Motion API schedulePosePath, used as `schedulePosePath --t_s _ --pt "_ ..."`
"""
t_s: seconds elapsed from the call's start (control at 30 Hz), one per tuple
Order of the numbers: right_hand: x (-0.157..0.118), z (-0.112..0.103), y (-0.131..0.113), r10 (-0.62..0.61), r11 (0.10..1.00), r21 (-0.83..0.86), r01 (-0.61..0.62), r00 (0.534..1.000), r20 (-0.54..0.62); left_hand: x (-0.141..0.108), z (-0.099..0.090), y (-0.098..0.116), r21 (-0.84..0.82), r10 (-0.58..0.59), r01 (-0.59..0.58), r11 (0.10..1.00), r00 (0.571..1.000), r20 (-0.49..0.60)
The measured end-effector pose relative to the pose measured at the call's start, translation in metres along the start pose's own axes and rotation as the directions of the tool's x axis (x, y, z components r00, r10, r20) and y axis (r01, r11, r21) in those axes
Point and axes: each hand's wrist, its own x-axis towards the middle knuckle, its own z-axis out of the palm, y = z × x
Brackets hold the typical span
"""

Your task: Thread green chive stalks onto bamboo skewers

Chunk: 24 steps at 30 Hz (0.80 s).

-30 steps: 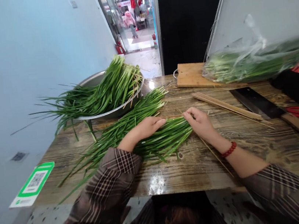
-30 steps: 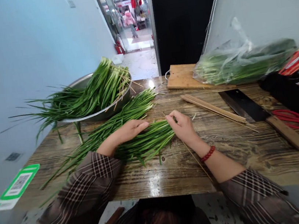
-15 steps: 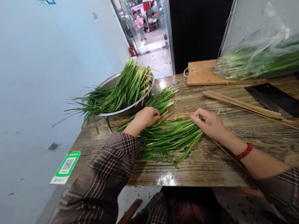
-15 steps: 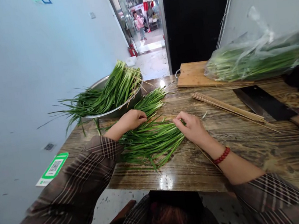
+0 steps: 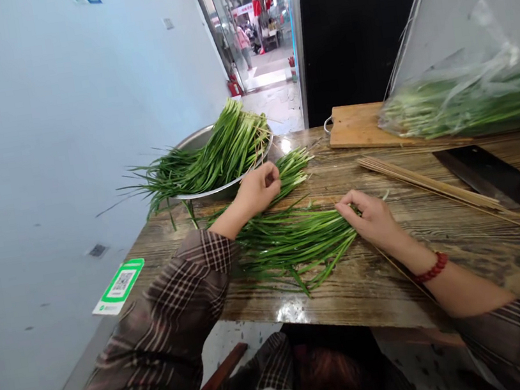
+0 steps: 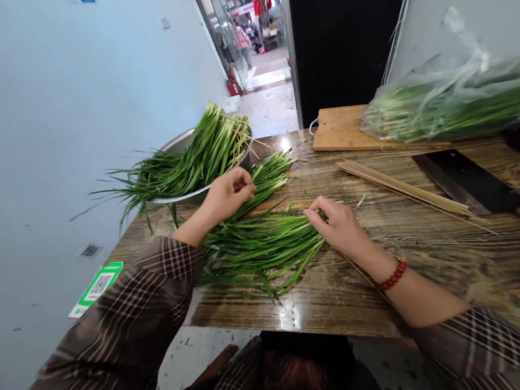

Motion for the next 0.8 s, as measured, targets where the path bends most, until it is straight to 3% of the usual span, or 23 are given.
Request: schedulePosePath --t_s 0.1,0.2,0.27,0.37,0.53,0.8 --pt "-0.001 0.001 0.001 0.010 1.000 -0.011 -0.010 1.000 -0.007 0.005 -0.023 0.037 -0.218 0.028 -0.048 0.975 0.995 -0.093" --pt "-0.001 0.002 0.002 0.022 1.000 -0.017 -0.023 1.000 -0.022 0.008 -0.034 0.065 -0.144 0.089 -0.120 0.982 0.974 -0.209" --pt "0.000 0.003 0.002 0.037 0.999 -0.006 -0.037 0.999 -0.021 0.007 -0.026 0.070 -0.064 0.154 -0.170 0.983 0.968 -0.198" --pt "0.002 0.002 0.000 0.065 0.996 0.058 -0.064 0.998 -0.005 0.002 0.005 0.059 -0.057 0.198 -0.202 0.978 0.978 -0.070" --pt "0.006 0.001 -0.002 0.067 0.989 0.133 -0.064 0.998 -0.016 -0.005 0.058 0.029 -0.235 0.015 -0.011 0.972 1.000 0.012" --pt "0.008 0.000 -0.004 0.072 0.987 0.143 -0.068 0.997 -0.027 -0.012 0.075 0.022 -0.392 -0.050 0.064 0.918 0.998 0.047"
